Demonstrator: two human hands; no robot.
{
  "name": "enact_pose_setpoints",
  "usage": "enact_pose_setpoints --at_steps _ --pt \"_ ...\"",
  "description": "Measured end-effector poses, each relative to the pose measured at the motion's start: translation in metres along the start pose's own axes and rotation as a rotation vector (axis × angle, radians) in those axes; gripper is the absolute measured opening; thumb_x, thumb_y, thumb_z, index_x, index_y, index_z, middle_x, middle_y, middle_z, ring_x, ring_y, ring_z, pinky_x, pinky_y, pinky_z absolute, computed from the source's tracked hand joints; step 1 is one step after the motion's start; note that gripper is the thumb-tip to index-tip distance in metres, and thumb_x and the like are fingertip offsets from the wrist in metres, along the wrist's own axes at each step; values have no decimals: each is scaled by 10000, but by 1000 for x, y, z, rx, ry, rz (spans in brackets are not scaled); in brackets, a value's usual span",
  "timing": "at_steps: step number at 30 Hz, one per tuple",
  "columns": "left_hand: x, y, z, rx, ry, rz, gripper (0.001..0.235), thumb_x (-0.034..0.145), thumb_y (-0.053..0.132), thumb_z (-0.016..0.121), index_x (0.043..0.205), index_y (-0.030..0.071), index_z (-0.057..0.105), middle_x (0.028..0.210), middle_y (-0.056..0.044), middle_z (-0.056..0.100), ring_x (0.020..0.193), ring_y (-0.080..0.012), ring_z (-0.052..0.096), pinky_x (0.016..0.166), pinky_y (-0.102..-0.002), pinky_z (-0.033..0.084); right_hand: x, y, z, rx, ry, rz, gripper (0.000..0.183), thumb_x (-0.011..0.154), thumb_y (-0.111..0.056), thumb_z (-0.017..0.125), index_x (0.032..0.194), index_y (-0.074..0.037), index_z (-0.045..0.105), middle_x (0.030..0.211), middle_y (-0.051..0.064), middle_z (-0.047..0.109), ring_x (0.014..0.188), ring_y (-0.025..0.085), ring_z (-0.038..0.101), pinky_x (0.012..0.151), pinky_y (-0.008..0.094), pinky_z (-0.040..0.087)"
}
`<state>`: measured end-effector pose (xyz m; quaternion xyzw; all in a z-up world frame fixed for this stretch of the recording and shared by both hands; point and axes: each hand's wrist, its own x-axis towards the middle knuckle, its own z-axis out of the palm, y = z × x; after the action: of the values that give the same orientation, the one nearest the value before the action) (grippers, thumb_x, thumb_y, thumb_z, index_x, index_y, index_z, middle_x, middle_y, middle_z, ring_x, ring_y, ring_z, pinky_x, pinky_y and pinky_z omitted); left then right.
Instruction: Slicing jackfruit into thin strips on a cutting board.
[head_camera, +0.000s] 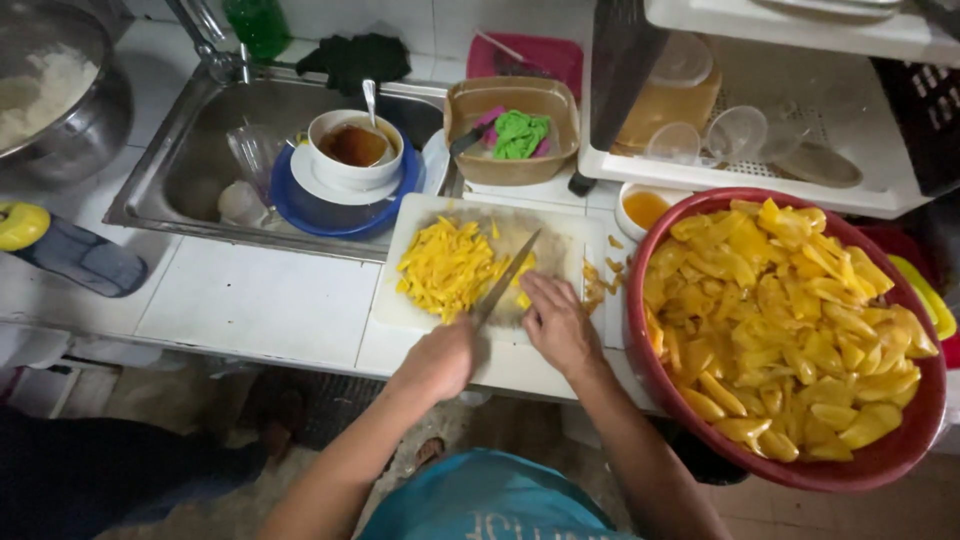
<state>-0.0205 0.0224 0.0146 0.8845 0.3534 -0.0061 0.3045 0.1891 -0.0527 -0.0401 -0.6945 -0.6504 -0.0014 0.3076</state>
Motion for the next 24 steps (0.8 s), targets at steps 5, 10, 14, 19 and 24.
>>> enact_pose_setpoints --at_steps 5,10,14,19,24 --pt "-8 5 -5 24 -17 -153 335 936 41 528 1251 -69 514 1002 -319 692 975 -475 695 841 -545 565 -5 -1 0 -12 9 -12 486 866 -66 654 1349 -21 640 1411 142 629 1290 331 556 1125 423 442" --pt "-4 21 -5 30 7 -141 372 921 32 519 1257 -120 471 922 -314 699 873 -467 727 758 -528 600 -2 3 3 19 40 -30 465 853 -56 657 1317 -27 667 1373 136 653 1284 326 576 1111 413 464" --pt "-7 16 10 69 45 -107 388 920 19 534 1274 -124 468 935 -314 697 881 -463 724 753 -521 605 -2 1 1 29 63 -27 456 852 -52 668 1307 -29 678 1364 139 660 1273 329 580 1103 410 468" --pt "-3 20 16 75 102 10 491 841 11 582 1286 -144 444 982 -289 693 900 -450 717 756 -503 608 -1 -2 -3 11 40 -12 449 851 -62 674 1299 -26 678 1361 128 664 1275 323 580 1106 411 465" --pt "29 34 20 30 -61 -126 299 1004 151 561 1200 -75 568 1079 -271 685 967 -398 731 815 -465 608 4 -8 -13 7 -32 -20 514 813 -65 697 1321 7 660 1375 157 641 1271 348 554 1099 435 445"
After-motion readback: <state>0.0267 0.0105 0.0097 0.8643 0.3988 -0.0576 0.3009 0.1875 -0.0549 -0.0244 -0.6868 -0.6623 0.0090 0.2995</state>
